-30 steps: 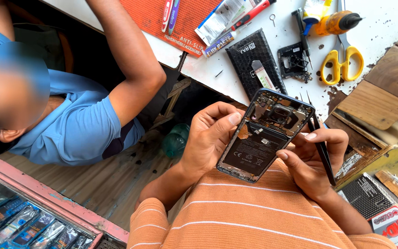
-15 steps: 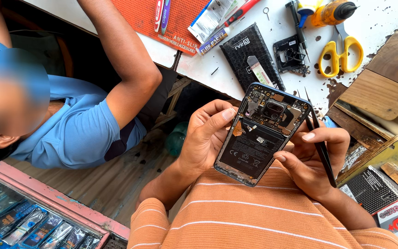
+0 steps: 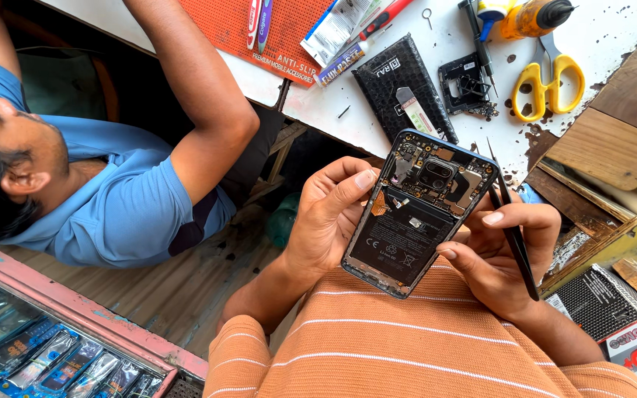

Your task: The person uses tweezers to remove a small component from the back of a disassembled smartphone. They carefully lift the part and set it aside on the workbench.

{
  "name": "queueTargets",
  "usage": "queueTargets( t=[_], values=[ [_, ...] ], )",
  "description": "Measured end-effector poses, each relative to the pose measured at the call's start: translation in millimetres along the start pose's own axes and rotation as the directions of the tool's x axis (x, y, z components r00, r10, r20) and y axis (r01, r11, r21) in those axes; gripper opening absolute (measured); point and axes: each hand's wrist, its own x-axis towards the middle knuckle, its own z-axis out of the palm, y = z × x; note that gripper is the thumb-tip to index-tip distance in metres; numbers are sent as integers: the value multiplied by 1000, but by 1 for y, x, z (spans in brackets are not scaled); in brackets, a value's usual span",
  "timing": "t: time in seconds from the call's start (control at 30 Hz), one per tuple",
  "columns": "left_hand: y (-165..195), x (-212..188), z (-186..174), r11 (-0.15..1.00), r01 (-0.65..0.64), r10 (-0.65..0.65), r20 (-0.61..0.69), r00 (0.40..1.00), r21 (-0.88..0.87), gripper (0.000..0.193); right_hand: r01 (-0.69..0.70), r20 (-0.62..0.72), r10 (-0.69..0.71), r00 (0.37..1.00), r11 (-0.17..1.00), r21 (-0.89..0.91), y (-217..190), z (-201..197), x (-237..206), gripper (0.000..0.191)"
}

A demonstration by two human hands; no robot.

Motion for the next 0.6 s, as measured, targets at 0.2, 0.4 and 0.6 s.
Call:
queueTargets(
  t=[0.2, 0.4, 0.6],
  values=[
    [1, 1, 2, 1000, 1, -1, -4, 1000, 9, 8, -4, -6, 5, 1000, 1000, 16, -1, 1, 1, 55],
    [3, 1, 9, 1000, -1, 2, -29, 1000, 27, 6, 3, -36, -2, 999, 999, 33, 2, 1, 1, 54],
    [9, -4, 15, 938, -96, 112, -27, 993, 333, 9, 10, -98, -11, 995, 1000, -11, 25, -6, -6, 54]
  ],
)
